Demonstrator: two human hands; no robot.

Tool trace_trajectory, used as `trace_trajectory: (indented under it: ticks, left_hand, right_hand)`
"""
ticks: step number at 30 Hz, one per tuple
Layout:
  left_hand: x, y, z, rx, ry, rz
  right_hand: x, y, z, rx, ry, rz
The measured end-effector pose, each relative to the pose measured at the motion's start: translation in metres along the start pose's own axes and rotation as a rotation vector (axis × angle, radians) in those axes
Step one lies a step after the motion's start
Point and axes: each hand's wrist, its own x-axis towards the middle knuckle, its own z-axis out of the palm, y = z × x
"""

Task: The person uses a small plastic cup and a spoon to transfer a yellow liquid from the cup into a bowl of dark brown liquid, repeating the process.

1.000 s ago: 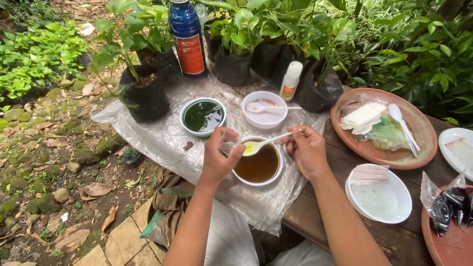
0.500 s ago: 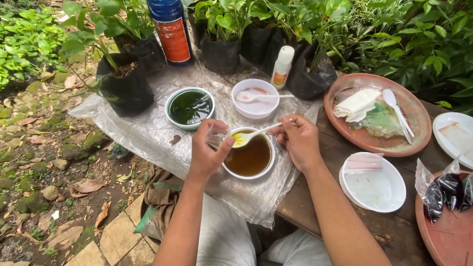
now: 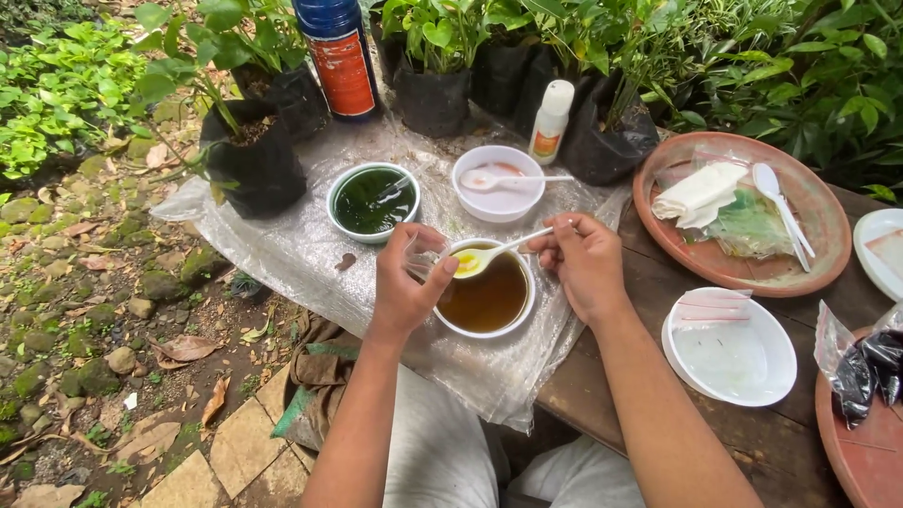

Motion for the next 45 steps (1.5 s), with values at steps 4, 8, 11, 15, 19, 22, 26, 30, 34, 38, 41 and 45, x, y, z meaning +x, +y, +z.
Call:
trace_trajectory:
  ticks: [4,8,11,15,19,22,26,30,34,38,41,45]
  left_hand:
    - [0.0,0.004,-0.002,-0.011,-0.007,0.008]
    - [0.001,0.0,0.002,0.001,0.028,0.069]
    - [0.001,-0.002,-0.002,-0.004,0.051,0.09]
    - [0.004,-0.001,-0.003,-0.054,0.061,0.099]
    - [0.004,-0.008,-0.003,-0.044,0.059,0.114]
    - [0.001,-0.016,-0.002,-0.07,0.057,0.107]
    - [0.001,-0.02,0.0,-0.065,0.062,0.098]
    - [0.002,-0.015,0.001,-0.051,0.059,0.075]
    - [0.004,-0.014,0.003,-0.044,0.067,0.056]
    - [0.005,-0.018,0.003,-0.002,0.063,0.058]
    - [0.004,-0.013,0.002,-0.002,0.056,0.048]
    - [0.004,-0.01,0.003,-0.004,0.074,0.055]
  right_hand:
    - [0.0,0.002,-0.001,0.034,0.006,-0.031]
    - [0.004,0.001,-0.007,0.064,0.015,-0.075]
    - [0.006,0.005,-0.008,0.079,0.0,-0.084]
    - [0.012,0.013,-0.011,0.061,0.007,-0.08]
    - [0.013,0.015,-0.012,0.06,-0.027,-0.065]
    - [0.011,0.017,-0.013,0.078,-0.048,-0.06]
    - [0.011,0.017,-0.012,0.06,-0.033,-0.046]
    - [0.018,0.022,-0.015,0.085,-0.021,-0.038]
    - [0.015,0.017,-0.011,0.082,-0.023,-0.019]
    - [0.018,0.02,-0.012,0.084,-0.02,-0.009]
    - [0.017,0.018,-0.011,0.077,-0.018,-0.001]
    - [0.019,0.02,-0.012,0.087,-0.02,0.005]
